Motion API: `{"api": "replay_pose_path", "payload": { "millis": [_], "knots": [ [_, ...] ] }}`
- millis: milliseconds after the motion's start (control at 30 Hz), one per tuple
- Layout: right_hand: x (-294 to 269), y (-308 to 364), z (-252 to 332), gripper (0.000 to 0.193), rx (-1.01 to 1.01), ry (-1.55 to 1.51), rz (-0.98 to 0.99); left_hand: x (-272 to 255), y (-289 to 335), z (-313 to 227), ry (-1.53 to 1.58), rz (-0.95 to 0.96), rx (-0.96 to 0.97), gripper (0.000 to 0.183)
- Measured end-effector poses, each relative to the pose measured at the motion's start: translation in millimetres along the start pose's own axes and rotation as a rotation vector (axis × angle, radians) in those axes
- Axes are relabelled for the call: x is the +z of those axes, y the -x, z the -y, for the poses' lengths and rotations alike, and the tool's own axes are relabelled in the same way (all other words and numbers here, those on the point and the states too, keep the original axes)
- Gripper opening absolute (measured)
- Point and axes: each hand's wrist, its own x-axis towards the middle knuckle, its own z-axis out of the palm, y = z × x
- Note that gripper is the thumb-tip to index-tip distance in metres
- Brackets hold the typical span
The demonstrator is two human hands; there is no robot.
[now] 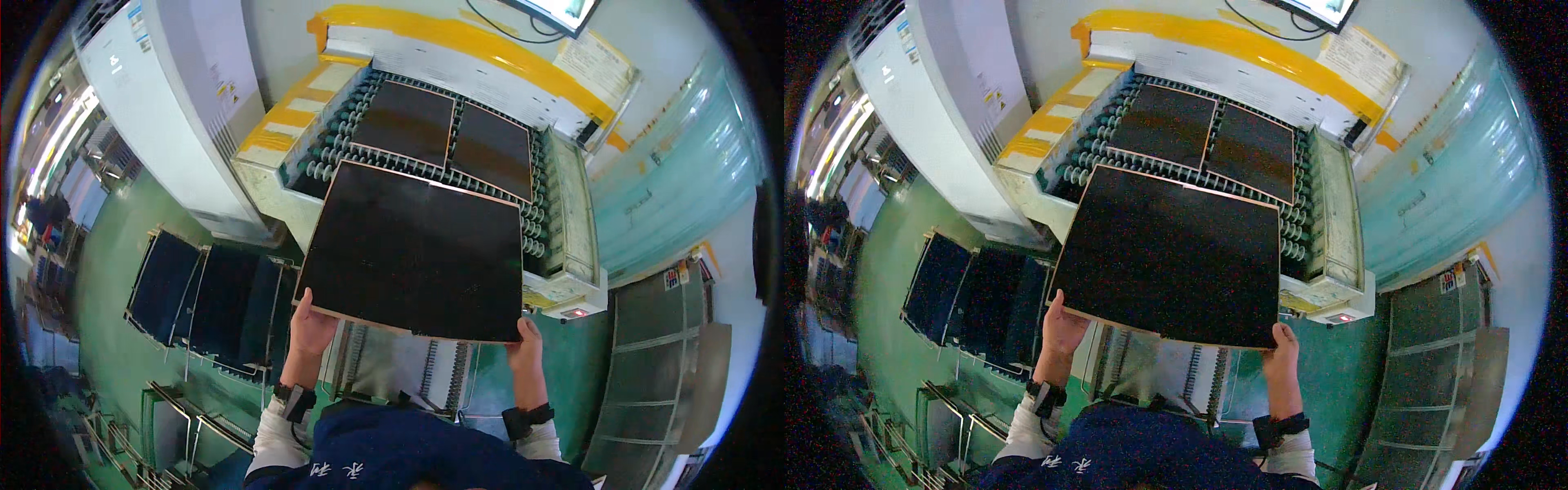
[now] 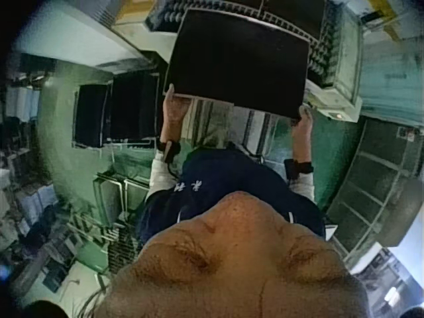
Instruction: Loading and unloading flat panels into a processing machine and organizing them in racks on a factory floor.
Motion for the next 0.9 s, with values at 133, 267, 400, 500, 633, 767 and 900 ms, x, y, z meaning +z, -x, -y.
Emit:
{"api": "replay_pose_path", "payload": {
  "millis": [133, 267, 400, 500, 633, 767, 900],
  "knots": [
    [-8, -5, 5, 0.014, -0.004, -0.082, -0.079, 1, -13, -2, -0.017, 0.045, -0.003, 0.042],
    [-3, -8, 1, 0.019, 0.009, -0.171, -0.132, -2, -29, -2, -0.004, 0.077, 0.027, 0.041],
    [-7, -19, -1, 0.022, -0.006, -0.181, -0.113, 4, -41, -8, -0.043, 0.079, 0.022, 0.04],
    [5, -23, 7, 0.022, -0.066, -0.243, -0.089, 0, -50, -14, -0.045, 0.104, 0.016, 0.04],
    [5, -35, 3, 0.023, -0.073, -0.192, -0.061, 11, -60, -12, -0.072, 0.101, 0.029, 0.039],
    [15, -37, 6, 0.026, -0.058, -0.175, -0.099, 13, -69, -14, -0.083, 0.071, 0.036, 0.037],
    [12, -49, 8, 0.026, -0.04, -0.164, -0.085, 9, -82, -18, -0.096, 0.183, 0.003, 0.036]
  ]
}}
